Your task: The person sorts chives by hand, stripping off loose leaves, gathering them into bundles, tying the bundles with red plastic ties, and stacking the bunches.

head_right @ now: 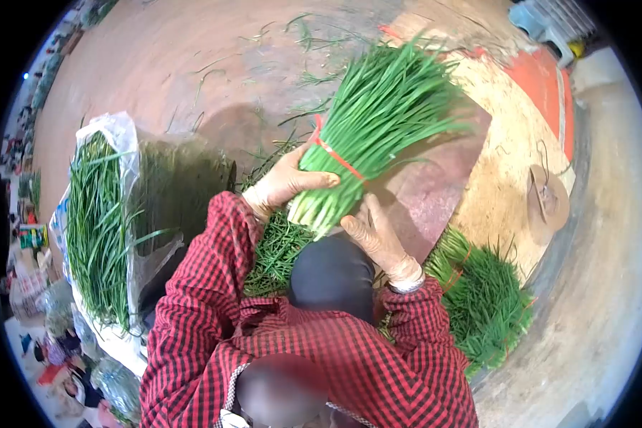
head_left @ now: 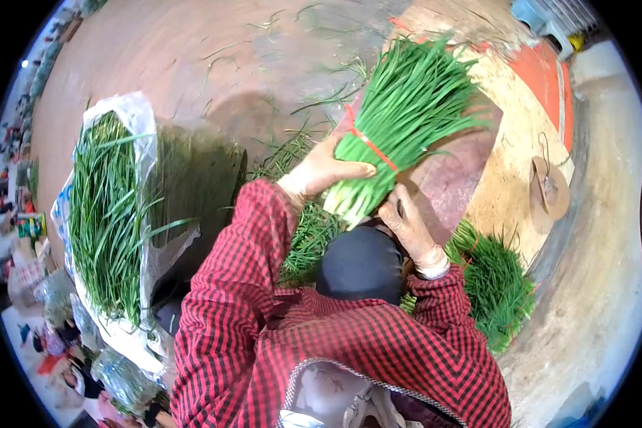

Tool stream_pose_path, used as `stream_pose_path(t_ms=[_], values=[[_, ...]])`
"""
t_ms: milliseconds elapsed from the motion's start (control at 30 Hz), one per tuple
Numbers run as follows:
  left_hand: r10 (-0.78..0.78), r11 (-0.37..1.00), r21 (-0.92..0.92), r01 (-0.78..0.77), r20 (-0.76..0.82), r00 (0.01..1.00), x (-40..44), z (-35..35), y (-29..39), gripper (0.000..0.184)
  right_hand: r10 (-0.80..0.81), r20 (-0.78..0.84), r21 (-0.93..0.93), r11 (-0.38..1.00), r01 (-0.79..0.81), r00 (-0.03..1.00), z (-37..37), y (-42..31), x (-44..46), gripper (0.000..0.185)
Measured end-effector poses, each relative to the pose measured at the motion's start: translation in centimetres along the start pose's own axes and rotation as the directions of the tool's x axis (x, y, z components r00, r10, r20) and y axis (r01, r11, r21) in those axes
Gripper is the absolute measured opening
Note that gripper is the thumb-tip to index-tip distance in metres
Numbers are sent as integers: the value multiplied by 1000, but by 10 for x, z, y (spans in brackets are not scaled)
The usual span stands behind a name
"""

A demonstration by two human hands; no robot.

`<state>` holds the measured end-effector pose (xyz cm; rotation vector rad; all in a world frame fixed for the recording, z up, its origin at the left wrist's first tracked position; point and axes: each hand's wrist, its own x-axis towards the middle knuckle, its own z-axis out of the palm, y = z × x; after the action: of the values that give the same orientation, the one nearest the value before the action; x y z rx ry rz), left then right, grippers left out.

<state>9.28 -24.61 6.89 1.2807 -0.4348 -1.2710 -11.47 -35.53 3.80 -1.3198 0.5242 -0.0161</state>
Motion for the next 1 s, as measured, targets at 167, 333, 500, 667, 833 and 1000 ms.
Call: stream_pose_path(t_ms=[167,333,500,667,833,1000], values=[[392,898,244,-366,-68,918,-24,27,34,99,-361,43,8,932,361,932,20,-60,8,98],[694,613,461,-642,75,716,-34,32,47,111,-471,-12,-67,881,469,882,27,-69,10,82],[634,610,531,-588,118,764,-8,16,-25,79,-433,15,-108,895,432,901,33,-61,21,65],[634,466,786,-406,24,773,-9,-1,-24,80,-395,14,-159,906,392,919,35,-57,28,49],[555,294,945,-141,-48,831,-39,14,42,63,-285,33,-324,904,280,958,29,-42,35,33],[257,27,987,157,-159,953,-33,21,16,69,-49,-18,-159,986,45,999,27,-22,3,18]])
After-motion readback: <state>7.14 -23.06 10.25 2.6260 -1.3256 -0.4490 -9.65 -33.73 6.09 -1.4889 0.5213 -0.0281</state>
